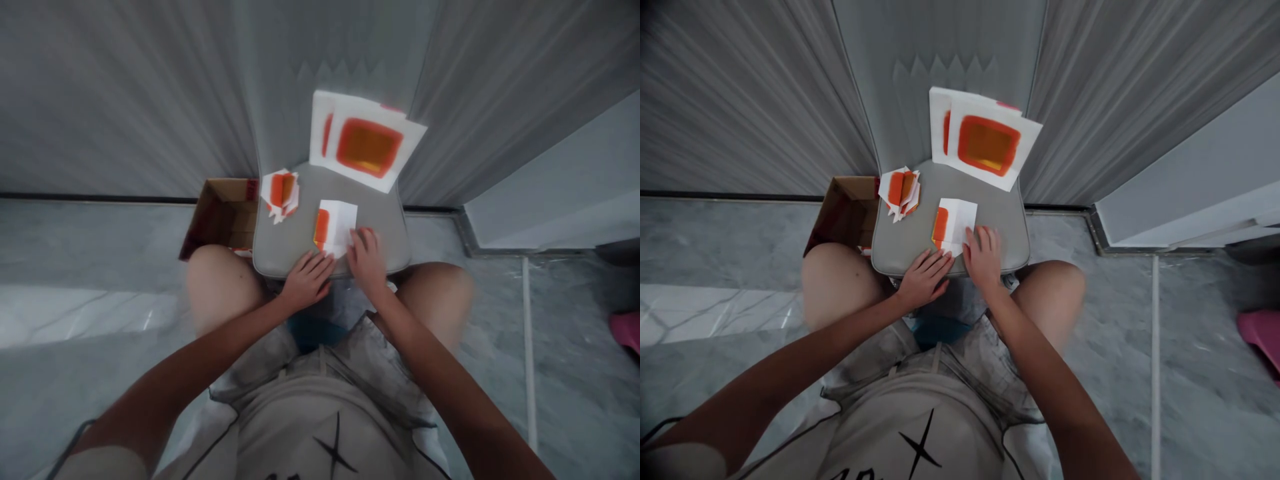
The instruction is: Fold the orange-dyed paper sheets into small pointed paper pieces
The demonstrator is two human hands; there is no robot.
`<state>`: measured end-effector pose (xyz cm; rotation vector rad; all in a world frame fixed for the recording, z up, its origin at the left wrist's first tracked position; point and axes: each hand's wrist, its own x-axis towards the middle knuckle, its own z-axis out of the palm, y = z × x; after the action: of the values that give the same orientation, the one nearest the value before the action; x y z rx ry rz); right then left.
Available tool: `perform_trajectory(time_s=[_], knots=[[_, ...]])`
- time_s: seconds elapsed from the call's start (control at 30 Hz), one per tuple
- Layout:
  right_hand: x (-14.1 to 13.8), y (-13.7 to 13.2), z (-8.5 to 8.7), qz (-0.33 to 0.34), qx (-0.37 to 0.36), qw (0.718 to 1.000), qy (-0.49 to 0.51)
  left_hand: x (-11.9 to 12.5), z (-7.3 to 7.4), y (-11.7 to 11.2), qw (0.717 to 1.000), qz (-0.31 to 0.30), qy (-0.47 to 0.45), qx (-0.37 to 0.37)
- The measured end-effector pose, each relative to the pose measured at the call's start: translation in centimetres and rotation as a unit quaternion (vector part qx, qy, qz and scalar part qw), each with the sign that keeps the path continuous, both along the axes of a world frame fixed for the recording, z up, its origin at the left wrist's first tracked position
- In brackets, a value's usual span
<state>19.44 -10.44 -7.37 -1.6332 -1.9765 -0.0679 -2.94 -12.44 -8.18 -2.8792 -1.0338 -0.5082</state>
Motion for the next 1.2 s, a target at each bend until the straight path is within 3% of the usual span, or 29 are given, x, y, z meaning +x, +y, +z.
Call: perform_trajectory(time_s=[0.1,0.17,0.43,0.67,0.9,1.2], knots=[[-0.7,-1.9,0.2,0.080,-0.019,0.996,-0.035,-0.1,0.0,0.0,1.000,-0.004,-0.004,-0.004],[-0.8,-2.8,-0.1,0.091,-0.030,0.994,-0.052,-0.1,0.0,0.0,1.000,-0.006,-0.003,-0.008],[0.6,-3.0,-1.2,0.009,-0.029,0.998,-0.060,0.4,0.1,-0.7,1.000,-0.010,-0.018,-0.014],[0.3,-3.0,-1.6,0.009,-0.034,0.998,-0.055,0.7,-0.1,-1.0,0.998,0.033,-0.046,-0.013],[0.2,-2.9,-1.5,0.012,-0.046,0.998,-0.045,0.2,-0.4,-1.1,0.999,0.016,-0.042,-0.004],[-0.1,-2.7,-1.5,0.026,-0.041,0.998,-0.042,0.6,-0.3,-1.1,0.998,0.060,-0.036,-0.003]])
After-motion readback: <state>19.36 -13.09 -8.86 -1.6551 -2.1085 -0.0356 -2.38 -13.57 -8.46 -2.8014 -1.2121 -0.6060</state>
